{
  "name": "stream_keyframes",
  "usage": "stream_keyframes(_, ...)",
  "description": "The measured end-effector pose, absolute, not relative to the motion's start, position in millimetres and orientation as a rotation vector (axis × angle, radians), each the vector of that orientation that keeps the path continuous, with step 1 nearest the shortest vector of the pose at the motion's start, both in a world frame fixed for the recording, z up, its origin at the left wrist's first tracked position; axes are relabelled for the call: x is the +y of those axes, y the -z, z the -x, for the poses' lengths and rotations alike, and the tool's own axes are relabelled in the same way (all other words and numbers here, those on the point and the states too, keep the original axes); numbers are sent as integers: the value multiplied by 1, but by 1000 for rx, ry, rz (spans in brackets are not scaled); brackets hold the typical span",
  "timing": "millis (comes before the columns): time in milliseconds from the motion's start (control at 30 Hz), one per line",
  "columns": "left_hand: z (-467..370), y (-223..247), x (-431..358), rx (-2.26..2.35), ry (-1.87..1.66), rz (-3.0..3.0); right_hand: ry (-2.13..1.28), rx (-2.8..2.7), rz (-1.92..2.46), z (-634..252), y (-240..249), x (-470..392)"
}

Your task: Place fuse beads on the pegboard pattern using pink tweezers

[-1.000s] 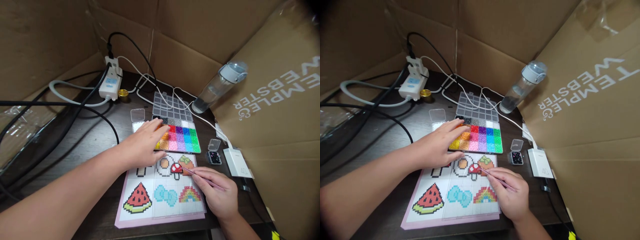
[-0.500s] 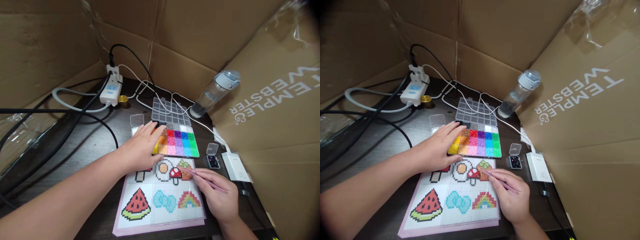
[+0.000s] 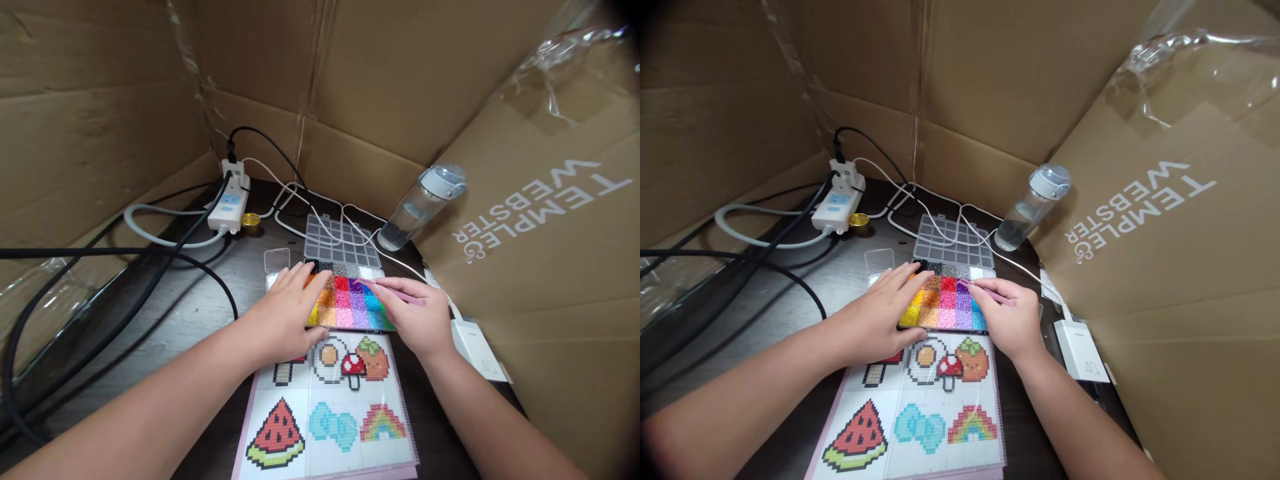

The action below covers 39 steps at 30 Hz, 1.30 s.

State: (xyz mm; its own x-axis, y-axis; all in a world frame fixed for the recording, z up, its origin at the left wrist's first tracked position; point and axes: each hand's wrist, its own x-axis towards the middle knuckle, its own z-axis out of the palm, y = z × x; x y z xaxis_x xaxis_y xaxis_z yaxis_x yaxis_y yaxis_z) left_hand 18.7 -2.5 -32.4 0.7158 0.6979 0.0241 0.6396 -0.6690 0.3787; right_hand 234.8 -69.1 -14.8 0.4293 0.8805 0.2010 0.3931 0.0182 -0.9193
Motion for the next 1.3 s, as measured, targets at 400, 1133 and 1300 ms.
stream_keyframes(400,-17,36,-5,999,-326,-2583,-724,-917,1581,-205,40,-56)
stream_keyframes(1133,-18,33,-5,988,-283,-2586,-683,-1012,1634,-206,45,-52)
stream_keyframes(1300,-18,32,-5,997,-270,-2581,-695,-1028,1648,-207,47,-52)
